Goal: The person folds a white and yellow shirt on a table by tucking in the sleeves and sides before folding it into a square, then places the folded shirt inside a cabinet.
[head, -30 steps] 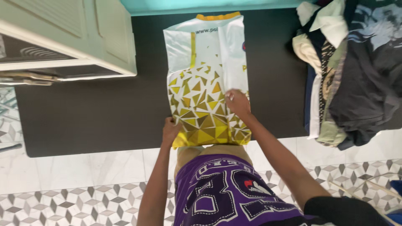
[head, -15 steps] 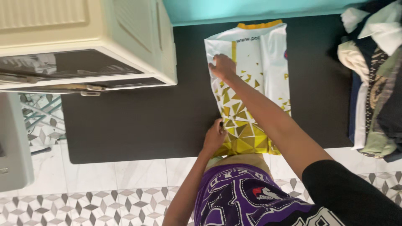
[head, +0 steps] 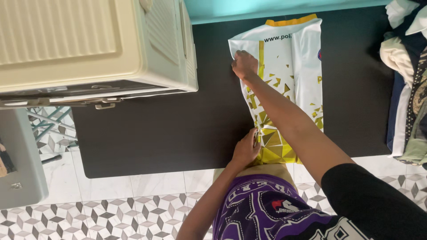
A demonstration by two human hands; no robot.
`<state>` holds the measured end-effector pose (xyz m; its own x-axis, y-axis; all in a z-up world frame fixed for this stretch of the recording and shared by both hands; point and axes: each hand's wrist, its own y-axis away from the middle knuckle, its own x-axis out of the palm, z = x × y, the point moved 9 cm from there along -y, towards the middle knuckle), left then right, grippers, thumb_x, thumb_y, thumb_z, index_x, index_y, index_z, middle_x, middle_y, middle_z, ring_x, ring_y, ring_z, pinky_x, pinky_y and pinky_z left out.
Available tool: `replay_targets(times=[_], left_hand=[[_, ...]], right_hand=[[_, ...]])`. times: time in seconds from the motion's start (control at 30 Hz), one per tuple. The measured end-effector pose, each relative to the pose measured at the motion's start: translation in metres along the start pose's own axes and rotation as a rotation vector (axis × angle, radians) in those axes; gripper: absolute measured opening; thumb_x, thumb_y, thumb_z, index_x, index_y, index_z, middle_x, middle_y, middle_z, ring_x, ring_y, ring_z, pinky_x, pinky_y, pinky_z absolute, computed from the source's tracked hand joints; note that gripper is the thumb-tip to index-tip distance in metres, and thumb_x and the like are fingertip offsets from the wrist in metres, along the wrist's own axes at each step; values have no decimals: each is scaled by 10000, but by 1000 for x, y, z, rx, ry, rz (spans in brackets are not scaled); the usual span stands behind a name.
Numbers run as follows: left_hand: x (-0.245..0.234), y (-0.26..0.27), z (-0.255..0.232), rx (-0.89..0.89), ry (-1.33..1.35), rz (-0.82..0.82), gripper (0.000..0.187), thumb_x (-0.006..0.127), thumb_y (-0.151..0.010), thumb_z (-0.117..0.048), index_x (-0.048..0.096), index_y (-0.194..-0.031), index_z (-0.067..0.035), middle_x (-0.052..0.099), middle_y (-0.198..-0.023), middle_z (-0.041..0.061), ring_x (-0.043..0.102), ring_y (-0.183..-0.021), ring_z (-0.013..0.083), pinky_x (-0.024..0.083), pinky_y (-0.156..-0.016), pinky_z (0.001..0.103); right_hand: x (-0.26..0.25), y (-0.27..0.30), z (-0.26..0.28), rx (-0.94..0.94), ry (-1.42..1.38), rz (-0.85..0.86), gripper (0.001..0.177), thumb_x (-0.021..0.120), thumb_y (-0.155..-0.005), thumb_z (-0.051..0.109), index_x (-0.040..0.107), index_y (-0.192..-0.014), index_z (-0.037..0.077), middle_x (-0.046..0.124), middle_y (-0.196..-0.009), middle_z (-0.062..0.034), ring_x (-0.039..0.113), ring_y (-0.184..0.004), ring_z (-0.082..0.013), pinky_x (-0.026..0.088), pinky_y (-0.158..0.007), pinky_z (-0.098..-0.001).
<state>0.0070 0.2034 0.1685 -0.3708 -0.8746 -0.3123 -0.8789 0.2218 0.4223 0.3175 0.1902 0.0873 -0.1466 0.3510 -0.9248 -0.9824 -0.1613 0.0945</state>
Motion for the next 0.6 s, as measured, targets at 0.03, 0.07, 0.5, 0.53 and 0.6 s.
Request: replay_targets(times=[0.03, 0.07, 0.5, 0.53, 0.6], left_hand=[[1, -2, -6, 41, -8, -13, 578, 635, -919, -174, 446, -1449, -43, 673, -940, 167, 679, -785, 350, 542, -719, 486], [4, -3, -10, 56, -4, -8, 581, 633, -919, -169, 440, -1453, -44, 674, -950, 169, 681, -791, 351, 543, -726, 487], [48, -11, -54, 225, -95, 160, 749, 669, -896, -223, 319, -1530, -32, 561, -1299, 256, 611, -1102, 409, 513, -915, 499], [50, -11, -53, 260, -132, 149, 785, 695, -878, -231, 308, -1530, -24, 535, -1335, 280, 583, -1151, 433, 500, -943, 505], [59, -11, -34, 190, -185, 194, 778, 696, -899, -253, 307, -1538, -39, 528, -1350, 283, 565, -1194, 429, 464, -993, 510]], right_hand=[[-7, -2, -3, 22, -40, -1, 165, 677, -895, 241, 711, -1011, 128, 716, -1066, -106, 695, -957, -327, 552, -806, -461], [-17, 0, -7, 45, -145, -35, 150, 664, -908, 230, 711, -997, 118, 729, -1025, -104, 702, -930, -314, 554, -798, -443], [-38, 10, -204, 410, -511, -381, 200, 745, -831, 245, 764, -910, 62, 774, -836, -88, 740, -803, -247, 571, -773, -364], [-35, 13, -211, 446, -475, -373, 216, 757, -821, 256, 775, -913, 62, 775, -848, -91, 732, -824, -252, 565, -791, -368], [-28, 19, -217, 486, -531, -325, 311, 755, -829, 283, 726, -1051, 68, 769, -882, -90, 728, -867, -240, 553, -822, -364]])
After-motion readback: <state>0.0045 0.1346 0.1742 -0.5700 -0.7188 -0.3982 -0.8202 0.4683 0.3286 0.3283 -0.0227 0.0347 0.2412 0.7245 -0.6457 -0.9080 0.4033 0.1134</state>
